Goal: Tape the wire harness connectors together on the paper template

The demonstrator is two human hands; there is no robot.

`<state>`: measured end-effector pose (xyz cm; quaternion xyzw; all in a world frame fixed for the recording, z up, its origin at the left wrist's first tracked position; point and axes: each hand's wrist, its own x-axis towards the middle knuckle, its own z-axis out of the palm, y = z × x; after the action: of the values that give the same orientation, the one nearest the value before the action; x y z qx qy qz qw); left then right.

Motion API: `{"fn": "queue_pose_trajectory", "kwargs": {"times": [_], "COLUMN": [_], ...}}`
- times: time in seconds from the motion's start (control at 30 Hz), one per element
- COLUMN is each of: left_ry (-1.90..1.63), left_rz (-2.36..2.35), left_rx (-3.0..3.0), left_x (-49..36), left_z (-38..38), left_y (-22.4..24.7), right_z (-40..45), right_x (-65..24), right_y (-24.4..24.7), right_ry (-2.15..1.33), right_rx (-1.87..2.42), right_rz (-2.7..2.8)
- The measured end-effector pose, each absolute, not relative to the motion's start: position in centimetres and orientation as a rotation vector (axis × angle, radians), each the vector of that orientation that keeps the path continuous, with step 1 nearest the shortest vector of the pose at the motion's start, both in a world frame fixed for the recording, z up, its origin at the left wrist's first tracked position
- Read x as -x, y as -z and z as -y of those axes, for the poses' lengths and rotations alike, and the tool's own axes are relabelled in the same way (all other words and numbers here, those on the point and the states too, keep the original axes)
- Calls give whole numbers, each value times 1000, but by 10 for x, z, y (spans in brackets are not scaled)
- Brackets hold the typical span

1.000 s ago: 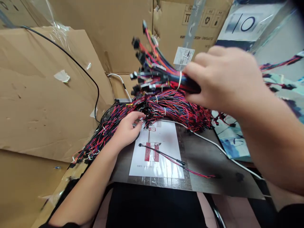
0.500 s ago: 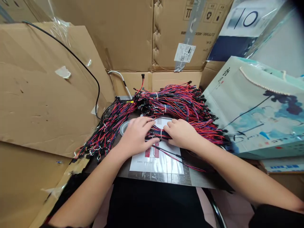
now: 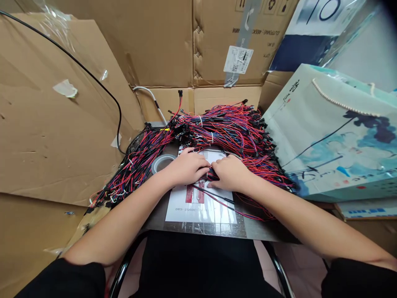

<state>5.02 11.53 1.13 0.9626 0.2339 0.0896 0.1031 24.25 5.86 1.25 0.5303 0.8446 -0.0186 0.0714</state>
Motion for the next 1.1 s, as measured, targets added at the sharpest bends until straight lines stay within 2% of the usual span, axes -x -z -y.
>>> {"fn": "queue_pose_trajectory", "kwargs": {"times": [0.6,1.1], "left_ry": [-2,13], "left_rz": [-178,-132], "left_rx": [-3024,-2820], "left_x": [-74,-78], "left_z": [-159,-177], "left_y": [-41,-35], "right_z": [-85,-98], "right_x": [-255,-263], "right_y": [-1,2], "right_ry": [336,499], "right_rx": [-1638,-1587], "right_rz": [-2460,-2484]}}
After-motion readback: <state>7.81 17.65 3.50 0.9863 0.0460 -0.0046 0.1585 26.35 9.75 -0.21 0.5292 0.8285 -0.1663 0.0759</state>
